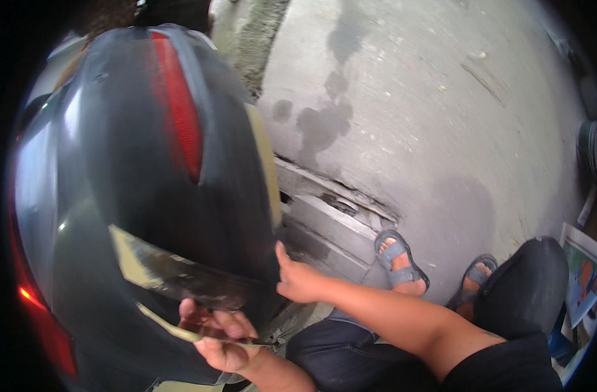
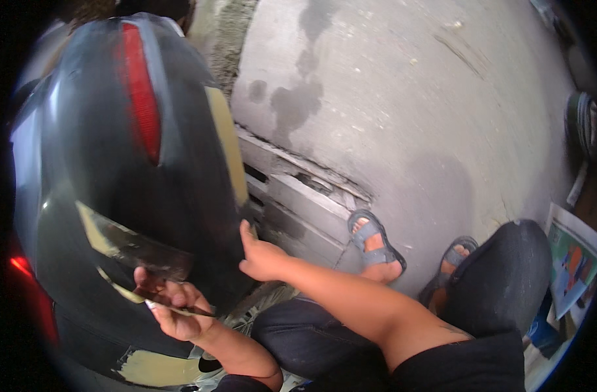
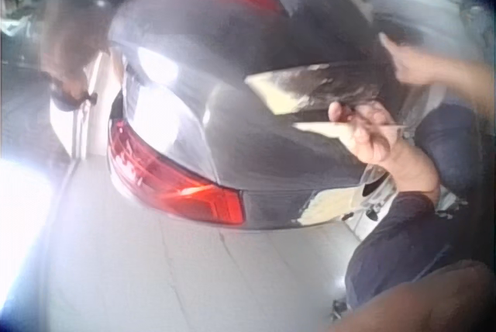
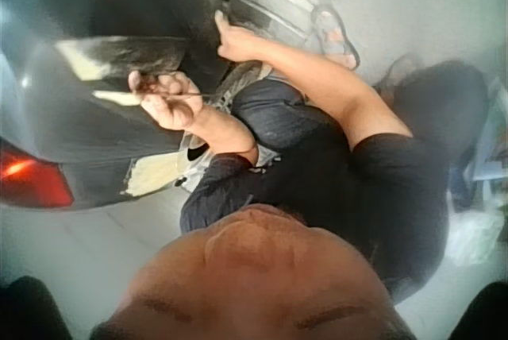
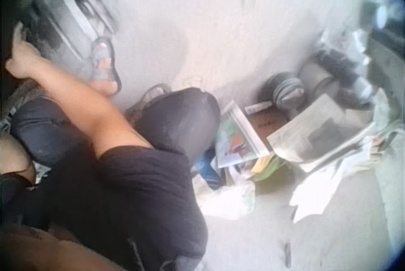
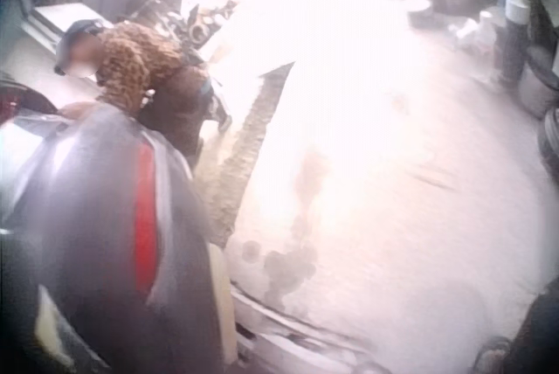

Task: The person applies body filler to the rear panel of a car using a spreader and sands the filler smooth using a sanding block.

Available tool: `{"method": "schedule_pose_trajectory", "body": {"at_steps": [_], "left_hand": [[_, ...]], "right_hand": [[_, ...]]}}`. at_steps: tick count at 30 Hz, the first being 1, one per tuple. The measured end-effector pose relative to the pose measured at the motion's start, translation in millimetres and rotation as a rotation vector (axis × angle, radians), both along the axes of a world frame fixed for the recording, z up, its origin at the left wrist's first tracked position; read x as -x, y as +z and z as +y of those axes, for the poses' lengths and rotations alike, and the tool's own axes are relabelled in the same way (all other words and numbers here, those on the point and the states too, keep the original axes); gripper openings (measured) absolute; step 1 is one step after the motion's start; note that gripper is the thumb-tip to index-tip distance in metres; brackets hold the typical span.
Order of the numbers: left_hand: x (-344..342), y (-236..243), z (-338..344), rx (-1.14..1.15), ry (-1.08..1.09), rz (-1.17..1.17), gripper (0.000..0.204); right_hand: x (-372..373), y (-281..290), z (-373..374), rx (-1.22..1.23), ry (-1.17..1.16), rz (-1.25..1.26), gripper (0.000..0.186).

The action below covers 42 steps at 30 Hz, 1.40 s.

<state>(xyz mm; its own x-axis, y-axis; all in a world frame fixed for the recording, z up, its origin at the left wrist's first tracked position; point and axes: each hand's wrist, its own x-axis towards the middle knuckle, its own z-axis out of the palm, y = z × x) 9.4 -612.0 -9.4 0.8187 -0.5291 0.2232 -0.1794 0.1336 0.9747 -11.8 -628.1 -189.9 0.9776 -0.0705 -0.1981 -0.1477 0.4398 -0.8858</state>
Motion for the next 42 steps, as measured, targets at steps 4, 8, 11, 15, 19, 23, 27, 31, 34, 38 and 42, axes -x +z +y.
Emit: {"method": "schedule_pose_trajectory", "body": {"at_steps": [4,8,11,15,19,23,27,31,34,38,42], "left_hand": [[-18,-19,23,-0.179,-0.132,0.221,0.054],[4,-2,-36,-0.076,-0.190,0.401,0.045],[16,-2,-31,-0.080,-0.255,0.460,0.043],[6,-2,-60,-0.039,-0.362,0.677,0.040],[7,-2,-72,-0.032,-0.448,0.769,0.040],[12,17,-87,-0.042,-0.579,0.888,0.042],[26,68,-81,-0.117,-0.618,0.995,0.042],[44,135,-77,-0.165,-0.634,1.037,0.042],[51,195,-77,-0.168,-0.663,1.087,0.041],[65,269,-68,-0.151,-0.692,1.109,0.040],[93,324,-41,-0.125,-0.662,1.180,0.038]], "right_hand": [[27,-47,24,0.050,-0.179,-0.040,0.060],[26,-53,-55,-0.123,-0.238,0.081,0.025],[39,-46,-80,-0.101,-0.306,0.038,0.022],[41,-53,-121,-0.173,-0.469,0.054,0.034],[68,7,-152,-0.017,-0.577,0.091,0.036],[105,-8,-158,0.065,-0.732,0.167,0.027],[139,47,-154,-0.142,-0.749,0.367,0.010],[168,118,-149,-0.236,-0.754,0.339,0.016],[185,201,-158,-0.144,-0.762,0.475,0.023],[210,258,-155,-0.094,-0.753,0.430,0.033],[222,334,-155,0.088,-0.734,0.325,0.022]]}}
